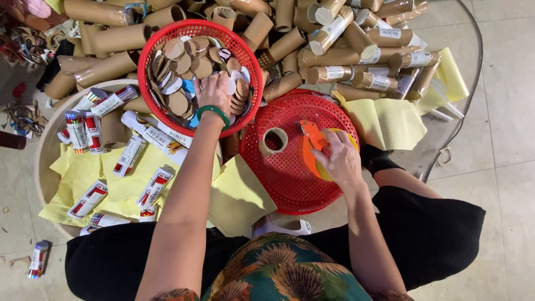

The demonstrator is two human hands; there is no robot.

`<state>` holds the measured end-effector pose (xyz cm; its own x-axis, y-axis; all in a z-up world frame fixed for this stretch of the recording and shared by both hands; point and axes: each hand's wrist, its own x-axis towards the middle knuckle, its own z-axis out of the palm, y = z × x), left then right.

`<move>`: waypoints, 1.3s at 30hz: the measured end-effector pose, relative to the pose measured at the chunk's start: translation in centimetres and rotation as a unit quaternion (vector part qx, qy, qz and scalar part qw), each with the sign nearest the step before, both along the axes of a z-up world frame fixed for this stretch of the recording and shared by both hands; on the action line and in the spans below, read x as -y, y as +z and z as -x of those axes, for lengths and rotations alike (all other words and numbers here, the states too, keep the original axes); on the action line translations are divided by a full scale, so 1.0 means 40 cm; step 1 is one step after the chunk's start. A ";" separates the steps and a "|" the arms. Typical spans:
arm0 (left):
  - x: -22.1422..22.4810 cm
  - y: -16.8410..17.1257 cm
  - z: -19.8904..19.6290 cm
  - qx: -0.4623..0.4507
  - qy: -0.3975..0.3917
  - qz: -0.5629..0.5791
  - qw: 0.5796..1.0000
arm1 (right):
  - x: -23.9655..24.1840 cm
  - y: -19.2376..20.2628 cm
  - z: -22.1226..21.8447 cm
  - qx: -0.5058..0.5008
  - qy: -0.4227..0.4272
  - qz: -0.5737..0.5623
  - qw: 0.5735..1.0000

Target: The recorder is seen sitting on the floor, assembling incense coils and cardboard tubes.

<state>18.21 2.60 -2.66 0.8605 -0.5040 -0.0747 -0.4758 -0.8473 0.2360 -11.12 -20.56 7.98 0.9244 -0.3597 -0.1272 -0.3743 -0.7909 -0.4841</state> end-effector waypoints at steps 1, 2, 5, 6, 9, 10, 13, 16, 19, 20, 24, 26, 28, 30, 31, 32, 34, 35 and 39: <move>0.001 0.012 0.028 -0.001 -0.001 -0.001 1.000 | 0.012 -0.043 0.021 -0.001 -0.001 -0.001 1.000; 0.001 0.026 0.053 -0.044 0.054 0.107 0.992 | 0.025 -0.087 0.038 -0.070 -0.004 0.020 0.997; -0.002 0.148 0.185 -0.169 0.087 0.255 0.948 | 0.025 -0.171 0.072 -0.130 -0.007 0.038 0.991; -0.004 0.200 0.245 -0.253 0.066 0.296 0.919 | 0.019 -0.191 0.086 -0.123 -0.006 0.035 0.992; -0.009 0.204 0.353 -0.199 -0.027 0.350 0.915 | -0.008 -0.167 0.070 -0.172 -0.021 0.031 0.984; -0.001 0.212 0.365 -0.200 -0.027 0.349 0.915 | -0.010 -0.175 0.067 -0.172 -0.021 0.029 0.984; 0.017 0.233 0.385 -0.100 -0.093 0.339 0.931 | -0.022 -0.187 0.056 -0.186 -0.025 0.037 0.982; 0.030 0.242 0.385 -0.078 -0.088 0.295 0.948 | -0.039 -0.185 0.050 -0.235 -0.018 0.043 0.971; 0.038 0.250 0.381 -0.075 -0.089 0.266 0.957 | -0.052 -0.191 0.058 -0.231 -0.018 0.045 0.972; 0.036 0.250 0.383 -0.070 -0.091 0.262 0.958 | -0.054 -0.194 0.058 -0.225 -0.017 0.055 0.973; 0.033 0.240 0.378 -0.059 -0.100 0.259 0.959 | -0.062 -0.194 0.067 -0.199 -0.012 0.074 0.977; 0.034 0.242 0.378 -0.067 -0.098 0.255 0.960 | -0.060 -0.207 0.066 -0.200 -0.009 0.075 0.977; 0.035 0.245 0.378 -0.074 -0.097 0.250 0.960 | -0.058 -0.221 0.068 -0.200 -0.005 0.076 0.977; 0.038 0.251 0.376 -0.082 -0.095 0.240 0.963 | -0.056 -0.235 0.071 -0.171 0.000 0.083 0.982; 0.038 0.238 0.375 -0.082 -0.095 0.240 0.963 | -0.056 -0.237 0.071 -0.171 -0.001 0.082 0.982; 0.038 0.225 0.374 -0.062 -0.085 0.274 0.956 | -0.056 -0.238 0.072 -0.174 0.000 0.081 0.982; 0.034 0.216 0.366 -0.042 -0.077 0.307 0.948 | -0.056 -0.240 0.072 -0.176 0.000 0.079 0.981; 0.028 0.219 0.359 -0.117 -0.014 0.394 0.912 | -0.056 -0.239 0.073 -0.172 0.001 0.080 0.982; -0.002 0.219 0.334 -0.396 0.139 0.578 0.700 | -0.058 -0.222 0.069 -0.189 0.002 0.060 0.980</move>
<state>4.83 2.69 6.08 0.8566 -0.4431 -0.2643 0.3372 0.0929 0.9368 -13.87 -18.25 -0.89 0.8212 -0.3889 -0.4176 -0.5049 -0.8362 -0.2141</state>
